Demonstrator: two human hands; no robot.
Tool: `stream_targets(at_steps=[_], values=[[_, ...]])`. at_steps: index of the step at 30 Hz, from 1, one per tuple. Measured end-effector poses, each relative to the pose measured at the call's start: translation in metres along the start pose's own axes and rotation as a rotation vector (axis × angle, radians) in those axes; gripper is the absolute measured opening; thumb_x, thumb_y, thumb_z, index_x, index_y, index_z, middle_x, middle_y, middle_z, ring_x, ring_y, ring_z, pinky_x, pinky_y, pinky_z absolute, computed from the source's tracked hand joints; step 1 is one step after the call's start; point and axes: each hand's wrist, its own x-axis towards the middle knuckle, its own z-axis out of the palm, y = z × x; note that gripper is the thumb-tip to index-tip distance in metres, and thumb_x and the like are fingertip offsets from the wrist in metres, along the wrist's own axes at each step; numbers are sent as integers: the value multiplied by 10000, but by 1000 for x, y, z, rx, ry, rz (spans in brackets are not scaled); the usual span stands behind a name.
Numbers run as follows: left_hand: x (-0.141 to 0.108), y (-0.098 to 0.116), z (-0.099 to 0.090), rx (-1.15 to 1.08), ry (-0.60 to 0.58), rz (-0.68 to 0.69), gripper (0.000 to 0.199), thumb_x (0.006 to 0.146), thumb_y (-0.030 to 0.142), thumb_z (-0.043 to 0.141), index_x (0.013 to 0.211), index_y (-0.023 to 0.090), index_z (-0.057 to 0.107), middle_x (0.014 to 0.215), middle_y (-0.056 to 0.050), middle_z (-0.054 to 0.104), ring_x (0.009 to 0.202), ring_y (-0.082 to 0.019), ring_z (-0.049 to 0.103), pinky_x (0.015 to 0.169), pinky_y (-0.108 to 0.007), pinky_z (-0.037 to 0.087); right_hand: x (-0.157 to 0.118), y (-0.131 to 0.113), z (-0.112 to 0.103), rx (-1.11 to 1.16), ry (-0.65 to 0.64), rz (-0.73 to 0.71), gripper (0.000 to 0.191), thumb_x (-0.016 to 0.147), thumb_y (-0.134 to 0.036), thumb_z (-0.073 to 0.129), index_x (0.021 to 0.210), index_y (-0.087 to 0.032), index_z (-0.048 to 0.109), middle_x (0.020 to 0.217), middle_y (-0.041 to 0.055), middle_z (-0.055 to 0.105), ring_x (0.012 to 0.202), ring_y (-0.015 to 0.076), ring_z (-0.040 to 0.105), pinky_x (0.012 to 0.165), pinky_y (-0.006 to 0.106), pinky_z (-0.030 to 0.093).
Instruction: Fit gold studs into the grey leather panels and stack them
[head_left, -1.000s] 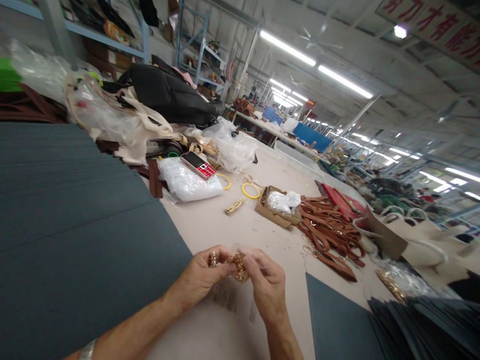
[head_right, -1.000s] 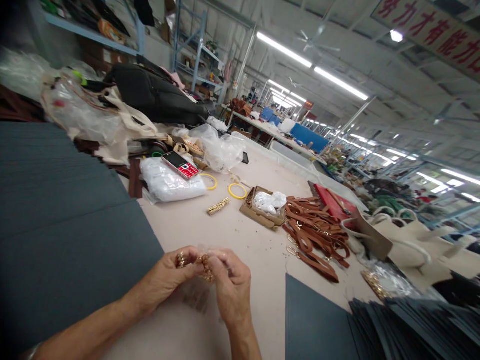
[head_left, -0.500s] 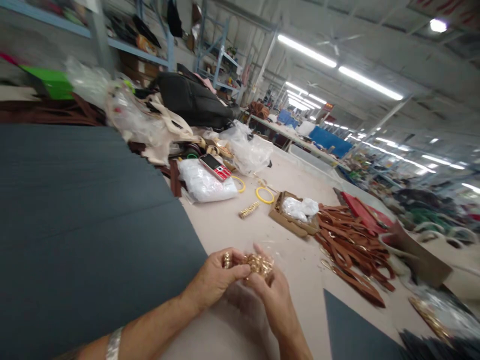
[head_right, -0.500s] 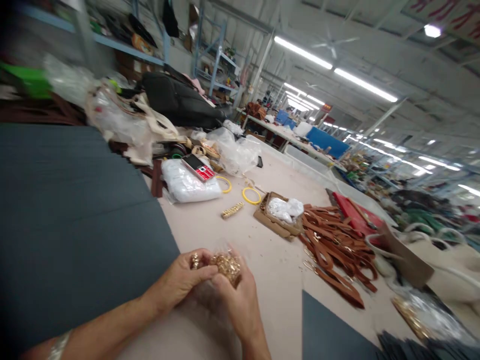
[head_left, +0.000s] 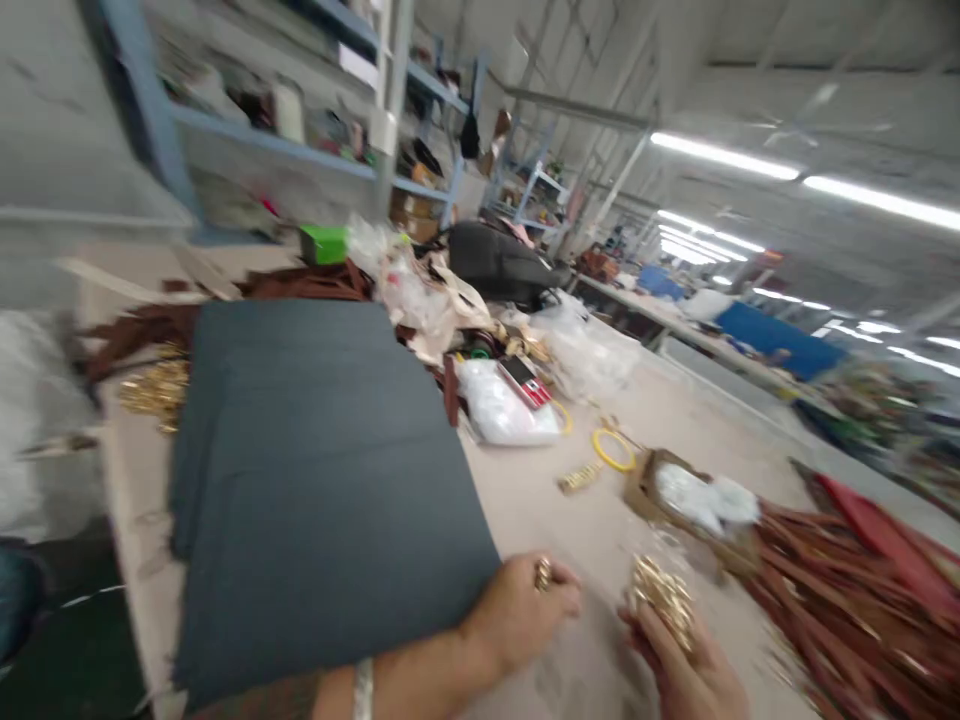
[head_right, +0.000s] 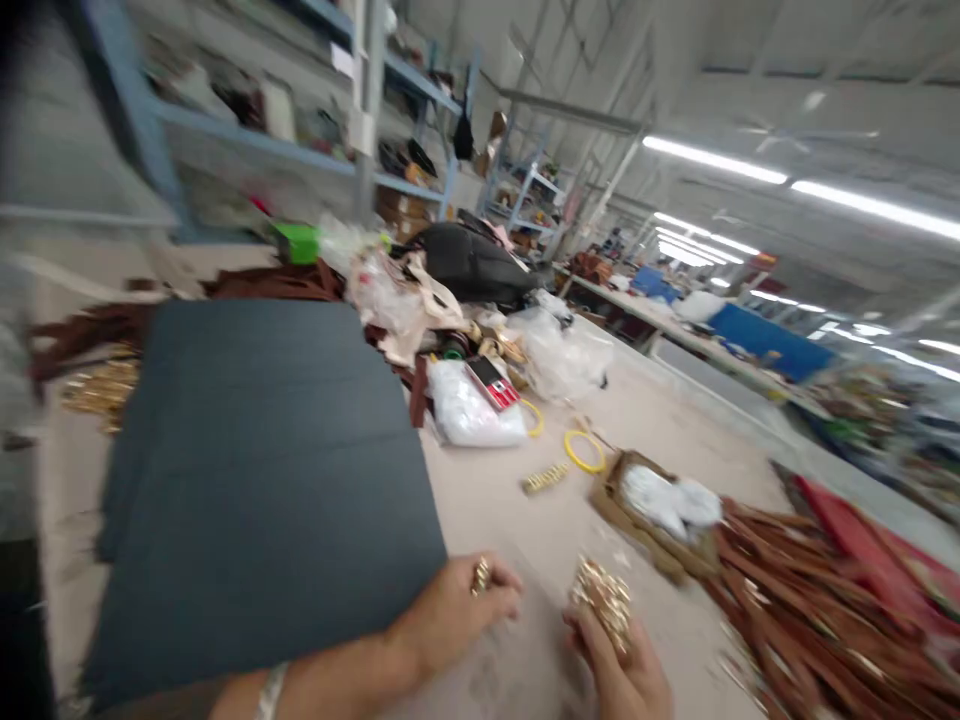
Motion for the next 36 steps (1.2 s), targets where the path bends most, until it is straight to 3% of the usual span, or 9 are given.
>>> stream_targets(at_steps=[2,4,8,13,22,36], values=[[3,0,-4,21,-47,24,222,625,263,596,805,175,691,642,15,651,623,-158,509,617,-281,364,9,0,-22,-87,4,62,518,633,-476,812,1028,-152,724,994,67,726,908,258,648,717,320,541],[8,-3,-7,36,-102,29,268,645,320,591,848,169,679,667,4,671,630,-163,512,615,-280,352,17,4,-37,-123,34,109,522,644,-482,790,1031,-137,729,960,69,734,874,248,649,716,320,531],[10,-3,-7,98,-151,24,315,643,396,594,844,167,672,654,-1,674,564,-149,462,564,-273,305,27,17,-51,-172,142,125,500,640,-491,779,965,-113,744,821,65,735,702,207,626,585,287,487],[4,3,-4,157,-130,28,334,668,425,571,853,165,670,650,0,667,561,-148,462,557,-267,295,32,26,-55,-194,148,87,401,666,-477,761,850,-122,733,613,3,665,507,134,507,469,247,392],[5,3,-3,187,-134,31,342,692,426,550,872,163,674,661,-10,671,603,-166,488,568,-274,303,37,39,-55,-95,180,109,381,654,-458,770,867,-145,724,719,-4,684,568,126,553,494,227,434],[5,2,-4,165,-110,48,305,699,415,583,852,175,691,638,4,681,562,-153,500,557,-266,320,38,40,-59,-29,216,118,391,618,-424,807,863,-128,731,781,27,713,610,137,608,468,207,490]])
